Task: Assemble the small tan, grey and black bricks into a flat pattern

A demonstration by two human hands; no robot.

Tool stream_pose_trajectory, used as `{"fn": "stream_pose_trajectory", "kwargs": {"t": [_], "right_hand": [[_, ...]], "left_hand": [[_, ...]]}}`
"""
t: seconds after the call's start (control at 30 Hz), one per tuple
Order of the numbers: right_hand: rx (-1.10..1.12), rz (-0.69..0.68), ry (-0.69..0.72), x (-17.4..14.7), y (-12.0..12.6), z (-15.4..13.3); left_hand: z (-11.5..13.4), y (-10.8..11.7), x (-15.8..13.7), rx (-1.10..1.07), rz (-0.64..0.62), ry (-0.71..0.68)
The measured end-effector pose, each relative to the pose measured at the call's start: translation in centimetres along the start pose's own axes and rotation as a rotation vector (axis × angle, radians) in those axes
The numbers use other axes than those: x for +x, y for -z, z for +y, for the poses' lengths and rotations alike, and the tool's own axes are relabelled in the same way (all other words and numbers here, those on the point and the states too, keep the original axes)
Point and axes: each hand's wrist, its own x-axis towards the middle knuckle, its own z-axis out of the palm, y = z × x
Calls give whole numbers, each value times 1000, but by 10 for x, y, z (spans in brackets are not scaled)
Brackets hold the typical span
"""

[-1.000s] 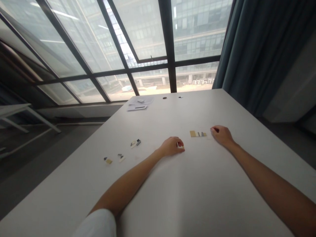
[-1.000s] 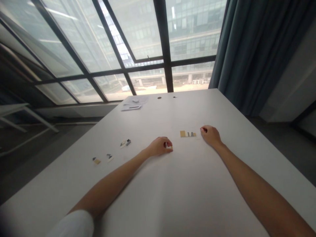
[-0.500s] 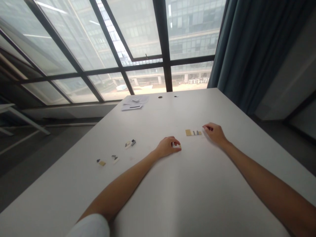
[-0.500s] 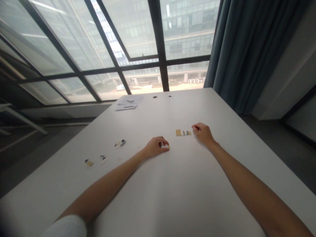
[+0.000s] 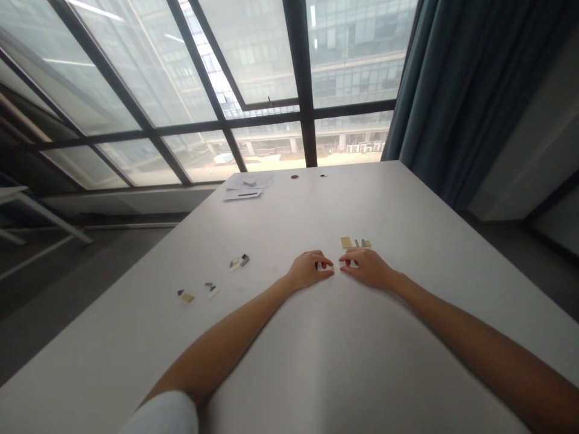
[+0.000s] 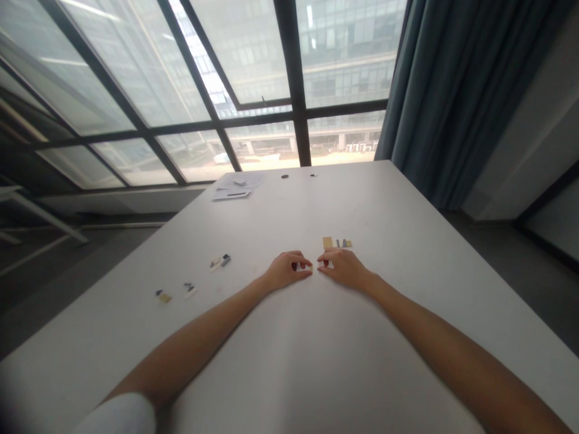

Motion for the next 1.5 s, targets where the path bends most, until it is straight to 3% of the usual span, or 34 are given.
{"fn": "stream_pose_trajectory", "kwargs": {"t": [0.27,1.5], "right_hand": [[-32,-69,-42,-2,-3,-6],[22,-42,-44,-1,-9,-4]], "left_hand": [[6,-9,-1,39,21,2],[0,-11,6,-24,-4,11]]}}
